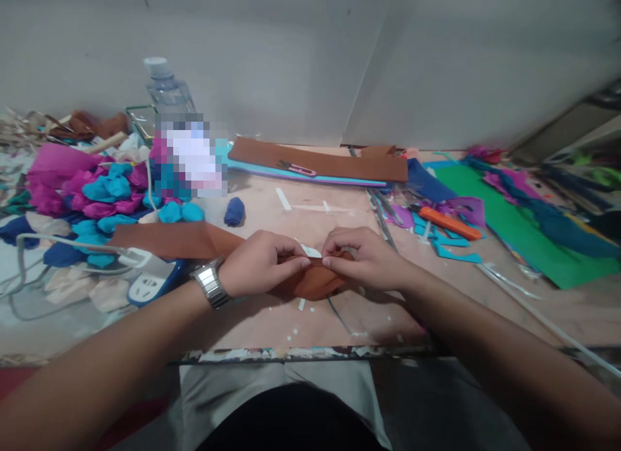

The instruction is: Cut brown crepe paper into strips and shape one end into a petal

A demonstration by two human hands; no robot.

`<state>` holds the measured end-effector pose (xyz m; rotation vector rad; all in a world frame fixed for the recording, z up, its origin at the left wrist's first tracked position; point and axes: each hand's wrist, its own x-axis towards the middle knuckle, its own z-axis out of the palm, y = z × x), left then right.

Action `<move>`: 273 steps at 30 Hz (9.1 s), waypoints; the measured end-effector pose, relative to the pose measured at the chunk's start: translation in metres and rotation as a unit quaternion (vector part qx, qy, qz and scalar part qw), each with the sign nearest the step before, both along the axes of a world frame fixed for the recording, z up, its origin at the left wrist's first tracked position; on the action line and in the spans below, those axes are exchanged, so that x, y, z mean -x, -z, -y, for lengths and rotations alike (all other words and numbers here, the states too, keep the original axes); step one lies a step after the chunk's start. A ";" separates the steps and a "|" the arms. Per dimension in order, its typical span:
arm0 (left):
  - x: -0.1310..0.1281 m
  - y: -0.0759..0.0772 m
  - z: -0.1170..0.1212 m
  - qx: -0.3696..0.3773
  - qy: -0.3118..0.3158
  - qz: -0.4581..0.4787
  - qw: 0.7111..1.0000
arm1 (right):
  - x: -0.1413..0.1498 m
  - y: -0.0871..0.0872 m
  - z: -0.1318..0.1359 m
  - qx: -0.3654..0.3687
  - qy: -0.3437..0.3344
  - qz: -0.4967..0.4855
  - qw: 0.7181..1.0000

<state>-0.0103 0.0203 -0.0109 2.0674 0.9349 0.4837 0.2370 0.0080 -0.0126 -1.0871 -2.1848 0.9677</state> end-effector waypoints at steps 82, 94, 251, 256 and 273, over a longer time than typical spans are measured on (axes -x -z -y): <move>-0.005 0.007 0.003 0.072 0.046 -0.028 0.996 | 0.007 0.012 0.005 -0.122 -0.025 0.035 0.992; -0.004 0.010 0.001 0.155 0.066 0.025 0.985 | 0.007 0.012 0.006 -0.144 -0.014 0.036 0.989; 0.002 -0.001 -0.003 0.086 0.114 -0.068 0.987 | 0.006 0.016 0.006 -0.161 -0.043 -0.026 0.986; 0.003 -0.002 -0.002 0.114 0.125 -0.055 0.984 | 0.006 0.016 0.006 -0.168 -0.052 -0.022 0.984; 0.005 0.002 -0.003 0.140 0.112 0.030 0.983 | 0.005 0.016 0.006 -0.194 -0.079 -0.036 0.977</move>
